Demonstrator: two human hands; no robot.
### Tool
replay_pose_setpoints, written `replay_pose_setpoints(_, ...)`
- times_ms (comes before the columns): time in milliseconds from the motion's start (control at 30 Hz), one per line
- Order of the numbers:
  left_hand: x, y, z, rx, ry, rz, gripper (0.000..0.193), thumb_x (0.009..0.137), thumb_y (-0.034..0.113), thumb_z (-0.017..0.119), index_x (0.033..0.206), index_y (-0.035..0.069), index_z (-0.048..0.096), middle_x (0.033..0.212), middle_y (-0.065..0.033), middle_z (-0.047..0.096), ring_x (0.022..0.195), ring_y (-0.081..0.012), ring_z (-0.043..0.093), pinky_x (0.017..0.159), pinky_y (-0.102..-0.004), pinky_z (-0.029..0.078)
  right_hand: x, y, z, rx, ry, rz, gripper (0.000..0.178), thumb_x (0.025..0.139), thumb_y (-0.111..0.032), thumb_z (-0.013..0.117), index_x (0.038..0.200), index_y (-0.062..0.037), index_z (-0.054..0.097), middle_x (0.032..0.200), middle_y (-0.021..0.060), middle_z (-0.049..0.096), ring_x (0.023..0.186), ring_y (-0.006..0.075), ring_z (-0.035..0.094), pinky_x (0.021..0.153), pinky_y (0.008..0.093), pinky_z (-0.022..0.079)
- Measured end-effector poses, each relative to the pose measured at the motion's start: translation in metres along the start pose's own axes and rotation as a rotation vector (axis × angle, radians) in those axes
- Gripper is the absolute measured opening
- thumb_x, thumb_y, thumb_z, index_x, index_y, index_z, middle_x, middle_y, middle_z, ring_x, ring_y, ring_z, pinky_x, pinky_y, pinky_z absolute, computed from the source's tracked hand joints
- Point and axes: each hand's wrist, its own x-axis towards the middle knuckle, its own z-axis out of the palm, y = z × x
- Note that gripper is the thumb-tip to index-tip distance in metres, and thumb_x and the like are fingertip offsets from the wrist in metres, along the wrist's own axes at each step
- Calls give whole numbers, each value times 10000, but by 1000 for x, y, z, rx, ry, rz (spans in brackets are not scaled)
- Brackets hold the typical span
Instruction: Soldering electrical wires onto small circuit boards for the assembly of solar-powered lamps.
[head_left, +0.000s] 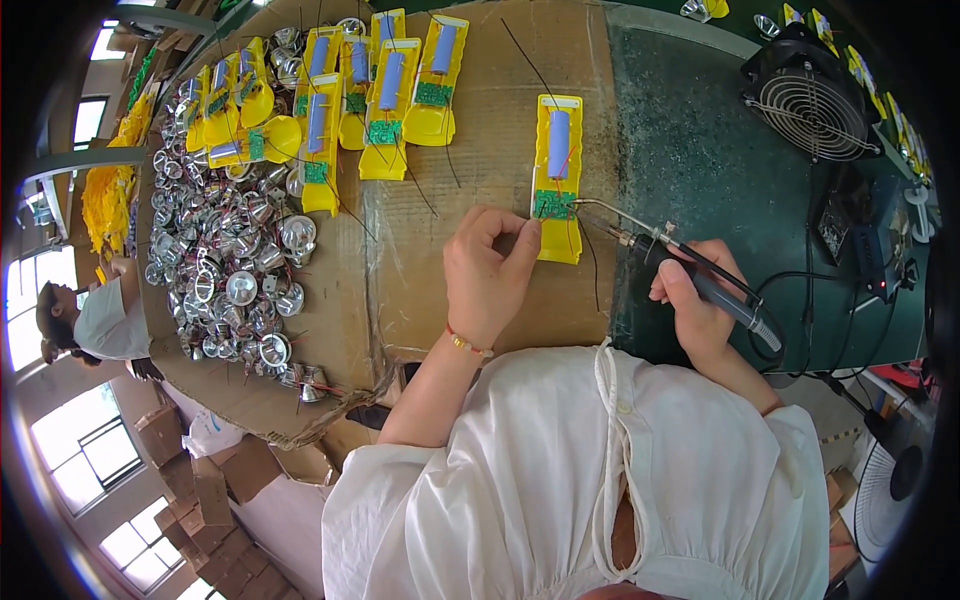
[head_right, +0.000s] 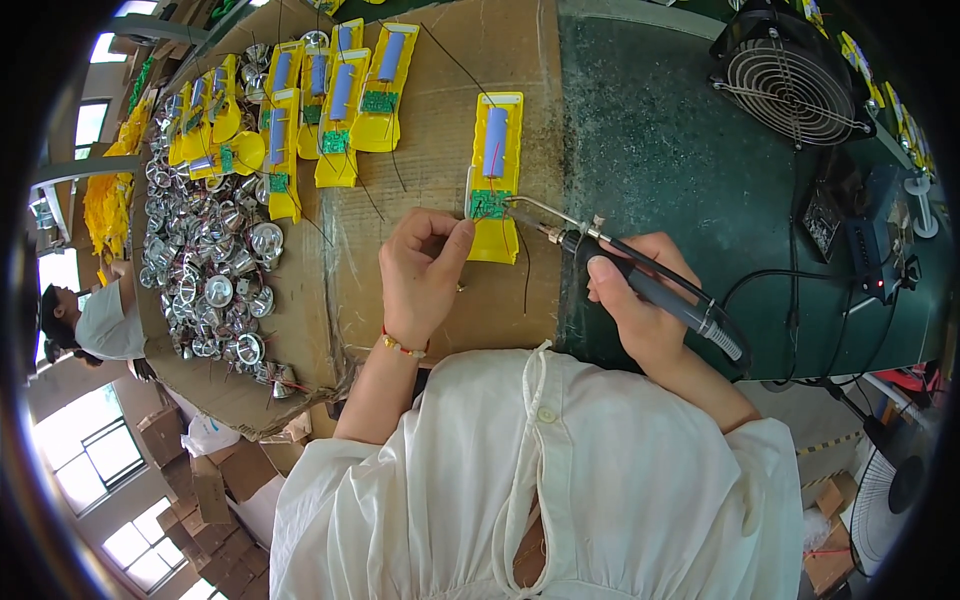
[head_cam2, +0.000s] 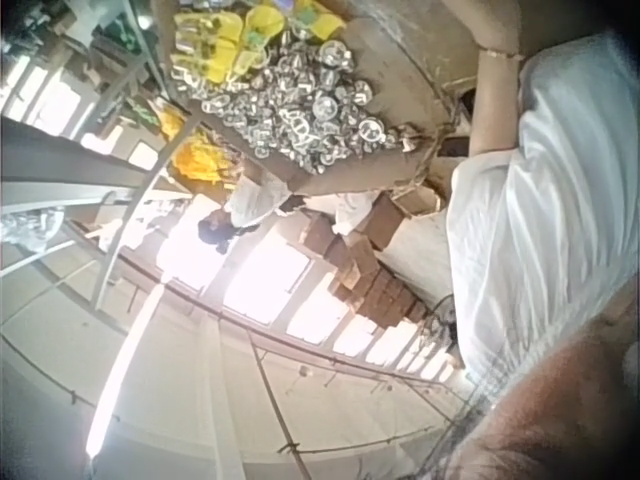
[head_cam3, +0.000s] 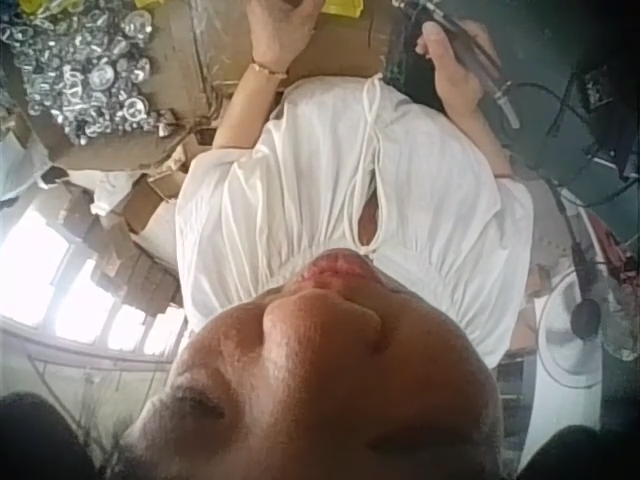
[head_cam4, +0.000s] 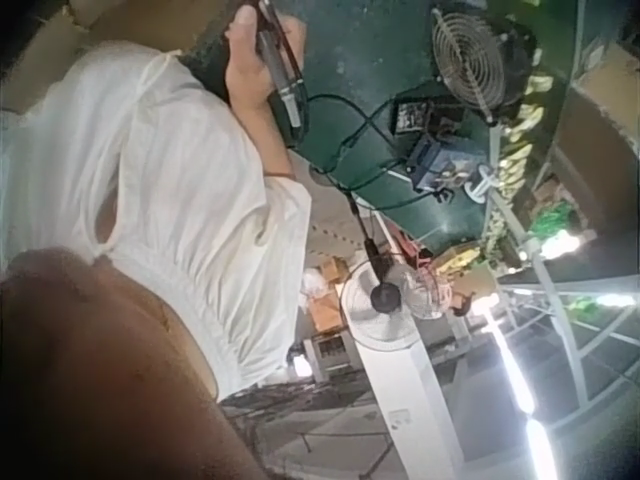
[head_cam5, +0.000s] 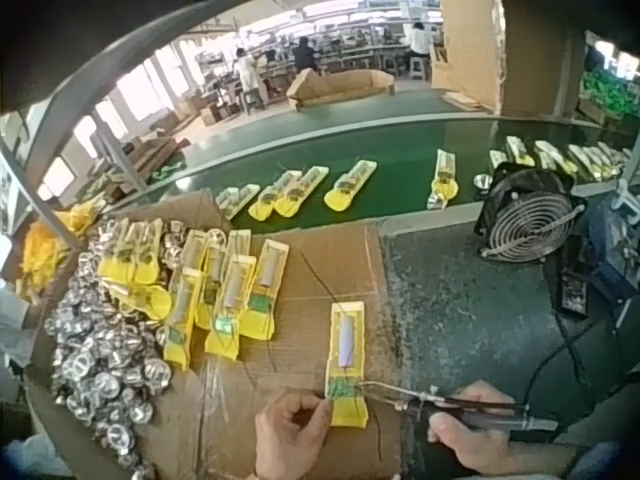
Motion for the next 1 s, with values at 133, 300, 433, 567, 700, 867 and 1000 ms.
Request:
replay_pose_setpoints(133, 0, 1, -1, 0, -3, 12, 92, 760, 60, 643, 732, -17, 602, 729, -94, 564, 581, -169, 551, 551, -265, 439, 0, -1, 1, 5, 3, 28, 170, 794, -62, 641, 885, 32, 533, 702, 87, 590, 583, 102, 568, 524, 228, 485)
replay_pose_setpoints(300, 0, -4, -2, -1, -7, 62, 75, 750, 46, 640, 731, -14, 598, 736, -90, 569, 593, -170, 548, 558, -264, 438, 6, 0, 10, -29, -19, 5, 131, 823, -75, 594, 874, 8, 507, 635, 74, 569, 514, 108, 544, 468, 213, 433)
replay_pose_setpoints(433, 0, 1, -2, -16, -17, 32, 66, 742, 38, 634, 726, -13, 595, 739, -89, 572, 604, -171, 551, 566, -264, 439, 9, -2, 12, 67, 7, 53, 154, 795, -61, 641, 856, 20, 526, 692, 86, 591, 574, 97, 564, 518, 229, 490)
replay_pose_setpoints(567, -1, 2, -3, -18, -20, 19, 62, 737, 33, 626, 719, -16, 592, 749, -90, 577, 612, -171, 557, 576, -262, 443, 9, 3, 12, 54, -33, 73, 154, 796, -65, 643, 851, 17, 524, 682, 87, 590, 571, 96, 563, 515, 227, 484)
replay_pose_setpoints(700, -2, 0, -3, -15, -17, 27, 64, 737, 35, 625, 719, -18, 592, 756, -92, 579, 617, -170, 563, 582, -260, 446, 6, 3, 12, 69, -16, 95, 144, 806, -63, 630, 858, 14, 520, 675, 86, 586, 562, 100, 560, 502, 223, 466)
replay_pose_setpoints(867, -2, 2, -4, -42, -25, -8, 66, 734, 34, 627, 717, -19, 591, 760, -90, 579, 611, -159, 563, 572, -256, 448, 5, 6, 4, 129, 44, 13, 149, 823, -57, 602, 904, 17, 501, 685, 90, 581, 558, 114, 563, 502, 221, 459)
replay_pose_setpoints(1000, 1, 0, -4, -19, -18, 24, 60, 732, 29, 626, 718, -18, 593, 756, -90, 577, 610, -153, 564, 568, -254, 451, 6, 4, -3, 95, 45, -34, 144, 828, -56, 592, 905, 18, 496, 681, 89, 581, 556, 117, 561, 499, 221, 453)
